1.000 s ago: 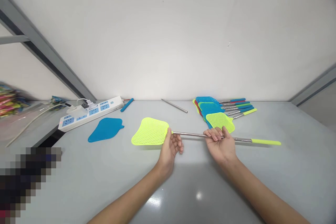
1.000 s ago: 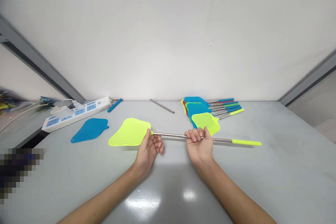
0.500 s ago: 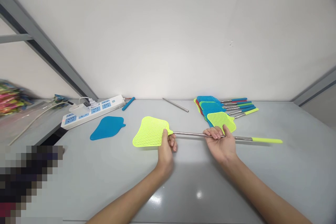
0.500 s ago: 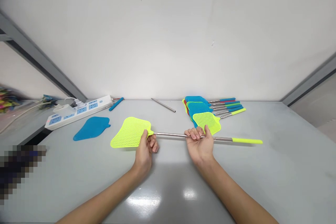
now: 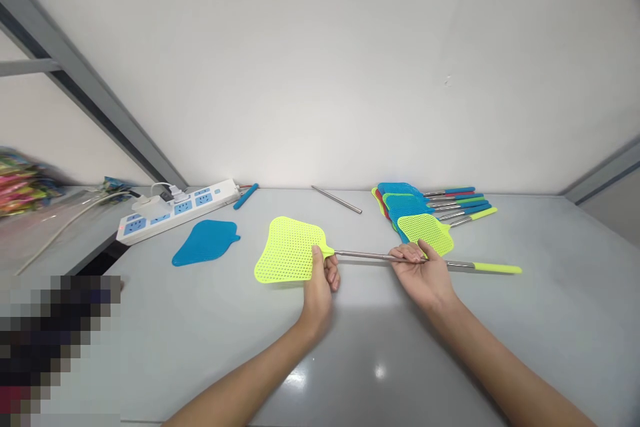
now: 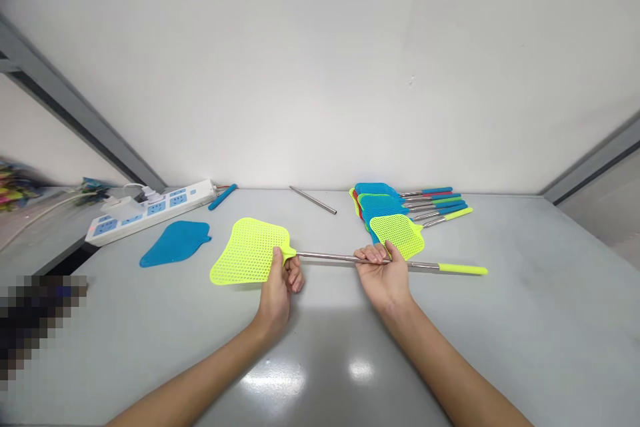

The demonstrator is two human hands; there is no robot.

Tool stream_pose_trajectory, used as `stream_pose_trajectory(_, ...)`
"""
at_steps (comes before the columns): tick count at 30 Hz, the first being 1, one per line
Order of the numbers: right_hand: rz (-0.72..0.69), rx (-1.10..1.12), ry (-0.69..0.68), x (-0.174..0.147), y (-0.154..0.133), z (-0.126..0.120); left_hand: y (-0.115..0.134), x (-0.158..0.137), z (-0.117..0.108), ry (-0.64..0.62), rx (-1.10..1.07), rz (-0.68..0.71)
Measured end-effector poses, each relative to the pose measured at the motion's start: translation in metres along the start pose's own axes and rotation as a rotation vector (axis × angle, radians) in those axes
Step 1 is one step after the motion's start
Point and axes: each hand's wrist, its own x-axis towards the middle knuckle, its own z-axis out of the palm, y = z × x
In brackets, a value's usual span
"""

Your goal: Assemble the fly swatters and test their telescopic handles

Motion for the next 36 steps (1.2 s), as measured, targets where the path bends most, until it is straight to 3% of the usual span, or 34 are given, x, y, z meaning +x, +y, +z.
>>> stream_pose_trajectory(9, 0.001, -0.033, -0.018, 0.0007, -0.0007, -0.001, 0.0037, 0.0006, 0.0006, -0.012, 0.069, 0.038)
stream_pose_trajectory(23, 0.068, 0.121, 0.086, 0.0022, -0.0006, -0.0024, 0.0024, 0.0038, -0.0021, -0.012, 0.121, 0.009)
stream_pose_trajectory(36, 0.046, 0.044, 0.097, 0.0033, -0.0001, -0.0029, 0.0033, 0.0062, -0.0026, -0.03, 0.126, 0.007)
